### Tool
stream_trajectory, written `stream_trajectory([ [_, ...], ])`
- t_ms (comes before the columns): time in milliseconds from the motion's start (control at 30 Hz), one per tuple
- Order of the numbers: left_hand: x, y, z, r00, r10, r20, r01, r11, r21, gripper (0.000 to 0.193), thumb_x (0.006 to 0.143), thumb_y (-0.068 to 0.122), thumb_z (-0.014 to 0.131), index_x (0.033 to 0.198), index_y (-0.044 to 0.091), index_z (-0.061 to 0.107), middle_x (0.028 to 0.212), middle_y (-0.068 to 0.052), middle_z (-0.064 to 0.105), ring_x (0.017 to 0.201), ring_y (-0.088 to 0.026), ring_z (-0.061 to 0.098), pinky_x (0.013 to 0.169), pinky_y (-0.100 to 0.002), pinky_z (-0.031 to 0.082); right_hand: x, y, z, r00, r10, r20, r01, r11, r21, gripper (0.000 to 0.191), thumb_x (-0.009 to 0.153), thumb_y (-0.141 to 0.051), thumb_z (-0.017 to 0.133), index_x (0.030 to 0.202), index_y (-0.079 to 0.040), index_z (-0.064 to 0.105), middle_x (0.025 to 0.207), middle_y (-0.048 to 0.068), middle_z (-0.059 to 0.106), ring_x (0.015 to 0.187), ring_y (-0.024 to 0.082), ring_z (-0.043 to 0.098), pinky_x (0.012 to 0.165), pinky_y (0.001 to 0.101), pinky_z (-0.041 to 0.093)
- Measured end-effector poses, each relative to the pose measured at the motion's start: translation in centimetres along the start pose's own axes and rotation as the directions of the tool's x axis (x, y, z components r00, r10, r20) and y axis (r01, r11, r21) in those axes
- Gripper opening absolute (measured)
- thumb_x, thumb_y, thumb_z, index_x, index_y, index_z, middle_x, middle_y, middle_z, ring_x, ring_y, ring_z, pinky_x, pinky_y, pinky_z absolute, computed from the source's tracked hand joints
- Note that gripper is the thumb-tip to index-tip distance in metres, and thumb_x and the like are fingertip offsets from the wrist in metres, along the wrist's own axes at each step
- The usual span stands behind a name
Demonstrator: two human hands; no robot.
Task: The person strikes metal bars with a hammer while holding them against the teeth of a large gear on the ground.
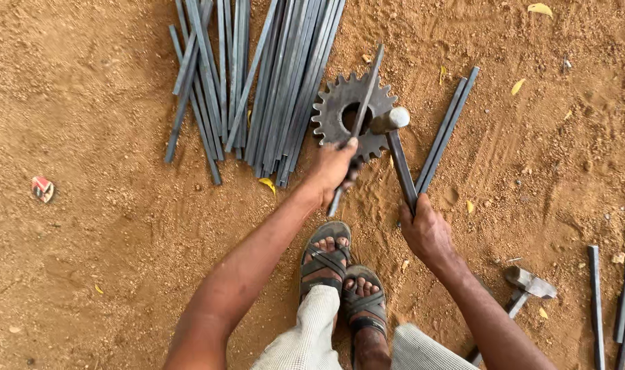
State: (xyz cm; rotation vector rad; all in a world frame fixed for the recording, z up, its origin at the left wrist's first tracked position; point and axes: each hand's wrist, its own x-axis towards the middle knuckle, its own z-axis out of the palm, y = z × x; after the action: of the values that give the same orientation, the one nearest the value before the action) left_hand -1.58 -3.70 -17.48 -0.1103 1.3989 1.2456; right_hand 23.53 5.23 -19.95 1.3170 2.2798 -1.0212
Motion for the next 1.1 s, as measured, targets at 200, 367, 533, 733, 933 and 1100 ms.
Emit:
stream_trajectory([
  [200, -1.9, 2.2, 0.0, 0.966, -0.042, 0.254, 0.129, 0.933, -0.336, 0.033, 0.109, 0.02, 0.04, 0.119, -0.008, 0.054, 0.097, -0.026, 0.075, 0.082, -0.036, 0.078, 0.073, -0.043, 0.071, 0.9, -0.2, 0.2, 0.999, -0.007, -0.037, 0.005, 0.999, -0.044, 0.036, 0.11, -0.039, 0.044, 0.103, -0.005, 0.054, 0.064, 0.009, 0.063, 0.037, 0.013, 0.049, 0.026, 0.0326, 0.044],
  [367, -2.9, 4.5, -0.2, 0.964, 0.078, 0.256, 0.036, 0.91, -0.412, 0.025, 0.108, 0.012, 0.049, 0.118, -0.004, 0.065, 0.102, -0.027, 0.073, 0.086, -0.036, 0.077, 0.075, -0.044, 0.068, 1.6, -0.2, 0.7, 1.0, 0.004, -0.027, -0.005, 0.999, -0.036, 0.037, 0.111, -0.039, 0.044, 0.104, -0.004, 0.053, 0.066, 0.011, 0.063, 0.037, 0.013, 0.049, 0.025, 0.0332, 0.045],
  [533, -1.1, 6.3, 0.9, 0.872, 0.275, 0.404, 0.003, 0.824, -0.567, 0.027, 0.113, 0.014, 0.049, 0.111, -0.009, 0.063, 0.114, -0.029, 0.073, 0.098, -0.037, 0.077, 0.084, -0.043, 0.068, 2.1, -0.2, 1.4, 0.999, 0.014, -0.051, -0.016, 0.999, -0.046, 0.032, 0.11, -0.033, 0.045, 0.105, -0.002, 0.053, 0.068, 0.015, 0.064, 0.038, 0.014, 0.05, 0.025, 0.0335, 0.045],
  [733, 0.0, 6.0, 0.9, 0.825, 0.384, 0.415, -0.027, 0.76, -0.65, 0.03, 0.113, 0.02, 0.05, 0.114, -0.007, 0.064, 0.117, -0.029, 0.072, 0.101, -0.035, 0.077, 0.087, -0.041, 0.067, 2.9, 0.1, 2.5, 0.998, 0.014, -0.058, -0.017, 0.999, -0.051, 0.031, 0.11, -0.031, 0.048, 0.106, 0.0, 0.053, 0.069, 0.016, 0.065, 0.037, 0.015, 0.052, 0.025, 0.0339, 0.046],
  [933, 0.9, 6.1, 0.8, 0.876, 0.326, 0.355, -0.053, 0.797, -0.601, 0.039, 0.108, 0.03, 0.055, 0.115, -0.008, 0.063, 0.105, -0.029, 0.075, 0.089, -0.034, 0.079, 0.076, -0.039, 0.068, 3.4, 0.6, 3.4, 0.996, -0.001, -0.084, -0.005, 0.997, -0.075, 0.032, 0.111, -0.031, 0.05, 0.106, 0.0, 0.054, 0.071, 0.015, 0.066, 0.039, 0.015, 0.053, 0.026, 0.0335, 0.047],
  [1100, 2.8, 4.0, -0.2, 0.993, 0.075, 0.094, -0.053, 0.975, -0.216, 0.037, 0.103, 0.027, 0.06, 0.11, -0.009, 0.067, 0.088, -0.023, 0.077, 0.064, -0.027, 0.075, 0.05, -0.036, 0.063, 3.3, 0.9, 3.7, 0.997, 0.037, -0.061, -0.041, 0.997, -0.07, 0.033, 0.11, -0.034, 0.053, 0.106, -0.001, 0.054, 0.072, 0.014, 0.066, 0.039, 0.014, 0.053, 0.027, 0.033, 0.047],
])
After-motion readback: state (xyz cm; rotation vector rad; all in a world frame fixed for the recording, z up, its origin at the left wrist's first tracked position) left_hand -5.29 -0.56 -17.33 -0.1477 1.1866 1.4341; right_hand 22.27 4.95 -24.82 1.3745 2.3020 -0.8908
